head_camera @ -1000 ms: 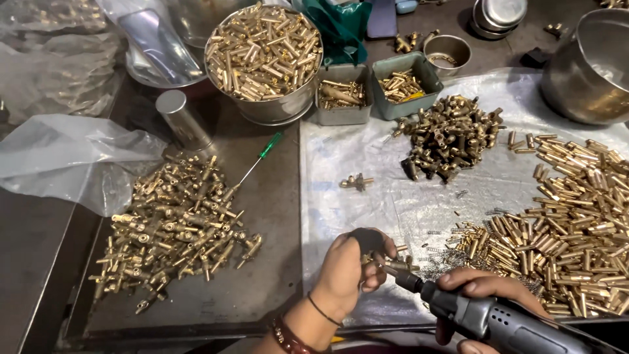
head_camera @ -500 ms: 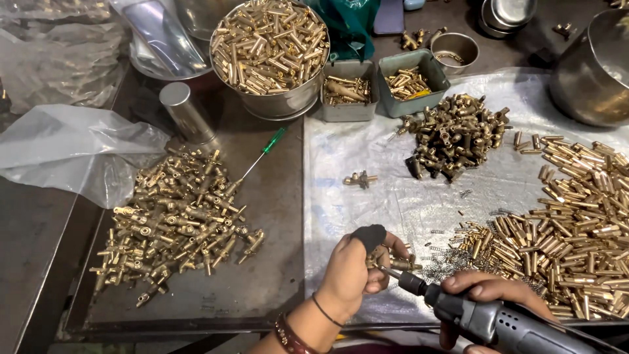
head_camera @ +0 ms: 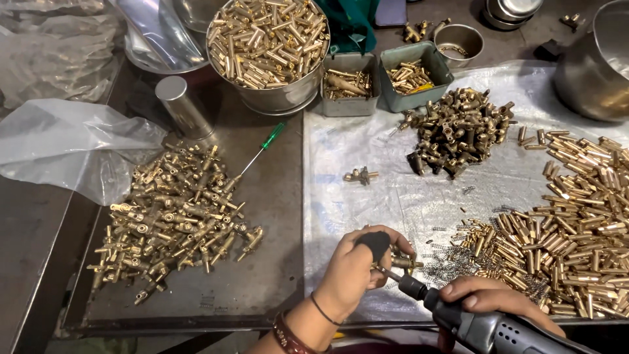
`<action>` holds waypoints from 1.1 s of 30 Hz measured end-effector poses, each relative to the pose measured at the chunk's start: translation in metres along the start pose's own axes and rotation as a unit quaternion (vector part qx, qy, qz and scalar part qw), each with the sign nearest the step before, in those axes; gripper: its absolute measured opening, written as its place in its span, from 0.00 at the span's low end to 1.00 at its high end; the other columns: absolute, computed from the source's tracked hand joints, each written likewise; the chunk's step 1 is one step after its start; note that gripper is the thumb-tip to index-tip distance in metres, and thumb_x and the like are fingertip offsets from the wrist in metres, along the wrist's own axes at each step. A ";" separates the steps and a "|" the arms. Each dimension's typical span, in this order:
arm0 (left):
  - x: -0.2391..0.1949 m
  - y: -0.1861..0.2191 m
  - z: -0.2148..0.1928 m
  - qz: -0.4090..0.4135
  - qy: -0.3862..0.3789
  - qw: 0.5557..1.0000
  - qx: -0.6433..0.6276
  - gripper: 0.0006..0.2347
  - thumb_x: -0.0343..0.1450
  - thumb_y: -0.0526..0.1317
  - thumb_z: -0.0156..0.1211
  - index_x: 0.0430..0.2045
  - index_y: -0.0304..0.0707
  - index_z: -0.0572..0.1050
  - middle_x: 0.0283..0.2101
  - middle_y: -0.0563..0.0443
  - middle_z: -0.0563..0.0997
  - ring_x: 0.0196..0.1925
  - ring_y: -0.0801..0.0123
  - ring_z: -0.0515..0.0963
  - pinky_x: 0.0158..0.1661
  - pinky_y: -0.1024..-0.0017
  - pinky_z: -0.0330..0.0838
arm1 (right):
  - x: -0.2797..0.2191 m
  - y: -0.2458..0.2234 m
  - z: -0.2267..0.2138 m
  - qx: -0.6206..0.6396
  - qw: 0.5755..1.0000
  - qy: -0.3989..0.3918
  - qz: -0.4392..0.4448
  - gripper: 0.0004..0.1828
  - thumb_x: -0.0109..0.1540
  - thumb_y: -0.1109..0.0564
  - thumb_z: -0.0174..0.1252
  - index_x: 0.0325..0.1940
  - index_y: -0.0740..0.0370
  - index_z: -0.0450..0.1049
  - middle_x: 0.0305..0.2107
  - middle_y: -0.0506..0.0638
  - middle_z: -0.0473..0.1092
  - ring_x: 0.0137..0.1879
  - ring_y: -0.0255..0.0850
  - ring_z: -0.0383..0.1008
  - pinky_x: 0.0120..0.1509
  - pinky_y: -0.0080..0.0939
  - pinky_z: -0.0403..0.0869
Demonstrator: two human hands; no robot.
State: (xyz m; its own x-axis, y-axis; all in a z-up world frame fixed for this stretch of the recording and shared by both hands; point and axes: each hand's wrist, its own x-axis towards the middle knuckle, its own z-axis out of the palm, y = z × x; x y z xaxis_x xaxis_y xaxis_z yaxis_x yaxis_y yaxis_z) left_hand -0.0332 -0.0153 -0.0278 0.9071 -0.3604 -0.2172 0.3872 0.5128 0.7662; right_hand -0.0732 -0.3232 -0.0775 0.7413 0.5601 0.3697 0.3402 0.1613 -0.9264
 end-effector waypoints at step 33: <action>0.105 0.021 -0.058 0.219 0.108 0.610 0.754 0.15 0.65 0.31 0.57 0.47 0.39 0.78 0.44 0.38 0.77 0.52 0.47 0.75 0.53 0.55 0.71 | 0.033 0.009 0.032 -0.096 0.979 -0.158 0.083 0.19 0.70 0.51 0.51 0.53 0.67 0.79 0.56 0.64 0.74 0.65 0.56 0.75 0.71 0.55 0.74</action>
State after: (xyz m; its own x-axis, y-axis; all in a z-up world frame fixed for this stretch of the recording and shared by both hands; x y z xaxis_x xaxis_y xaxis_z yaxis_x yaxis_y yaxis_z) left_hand 0.0793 0.0028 -0.0696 0.9326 -0.2514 0.2590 -0.3442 -0.8355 0.4283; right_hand -0.0644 -0.2768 -0.0754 0.5897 0.7941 0.1471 0.3552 -0.0915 -0.9303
